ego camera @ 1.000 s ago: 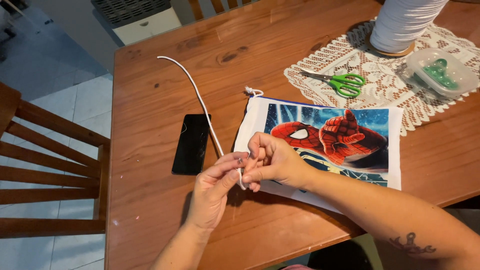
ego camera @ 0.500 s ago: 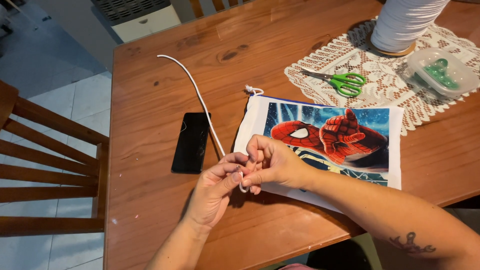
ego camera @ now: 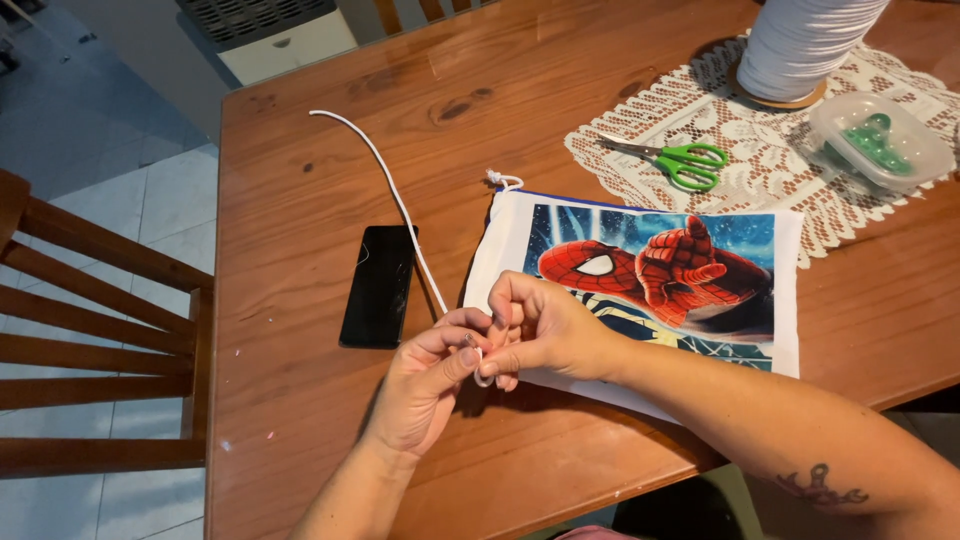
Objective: Threading a white drawstring through the top channel of a fabric bag.
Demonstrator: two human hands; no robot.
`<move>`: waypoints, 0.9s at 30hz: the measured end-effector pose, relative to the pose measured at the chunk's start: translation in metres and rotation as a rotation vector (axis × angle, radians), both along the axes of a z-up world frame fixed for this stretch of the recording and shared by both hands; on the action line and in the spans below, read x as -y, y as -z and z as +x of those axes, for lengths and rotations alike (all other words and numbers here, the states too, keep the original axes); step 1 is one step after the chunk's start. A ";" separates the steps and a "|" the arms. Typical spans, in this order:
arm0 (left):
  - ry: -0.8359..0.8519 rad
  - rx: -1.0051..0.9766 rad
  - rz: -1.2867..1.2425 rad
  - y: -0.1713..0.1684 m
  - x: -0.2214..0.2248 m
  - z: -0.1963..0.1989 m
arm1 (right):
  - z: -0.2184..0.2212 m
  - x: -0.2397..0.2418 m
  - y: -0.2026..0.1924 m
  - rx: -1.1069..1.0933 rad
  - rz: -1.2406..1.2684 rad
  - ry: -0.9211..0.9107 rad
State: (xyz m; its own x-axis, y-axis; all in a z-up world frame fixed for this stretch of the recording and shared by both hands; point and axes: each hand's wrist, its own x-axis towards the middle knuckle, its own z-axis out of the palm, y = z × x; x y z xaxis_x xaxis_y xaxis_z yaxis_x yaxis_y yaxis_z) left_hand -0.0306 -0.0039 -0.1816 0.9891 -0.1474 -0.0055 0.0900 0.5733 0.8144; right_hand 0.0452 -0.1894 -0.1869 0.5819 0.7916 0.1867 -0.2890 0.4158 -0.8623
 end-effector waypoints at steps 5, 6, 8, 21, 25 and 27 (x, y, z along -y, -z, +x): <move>0.002 0.013 0.007 0.001 -0.001 0.000 | -0.001 0.000 0.001 0.016 0.007 0.004; 0.003 0.013 0.007 0.001 -0.001 0.000 | -0.001 -0.001 0.002 0.016 0.006 0.004; 0.000 0.001 -0.016 0.001 0.000 -0.001 | 0.000 -0.001 0.004 0.003 0.017 0.001; -0.205 0.066 0.314 -0.003 0.009 -0.002 | 0.001 -0.001 -0.008 0.183 -0.086 0.118; -0.168 0.133 0.550 -0.001 0.005 -0.004 | 0.005 -0.001 -0.012 0.177 -0.228 0.191; -0.166 0.181 0.640 0.000 0.002 -0.002 | 0.010 0.001 -0.016 0.184 -0.243 0.225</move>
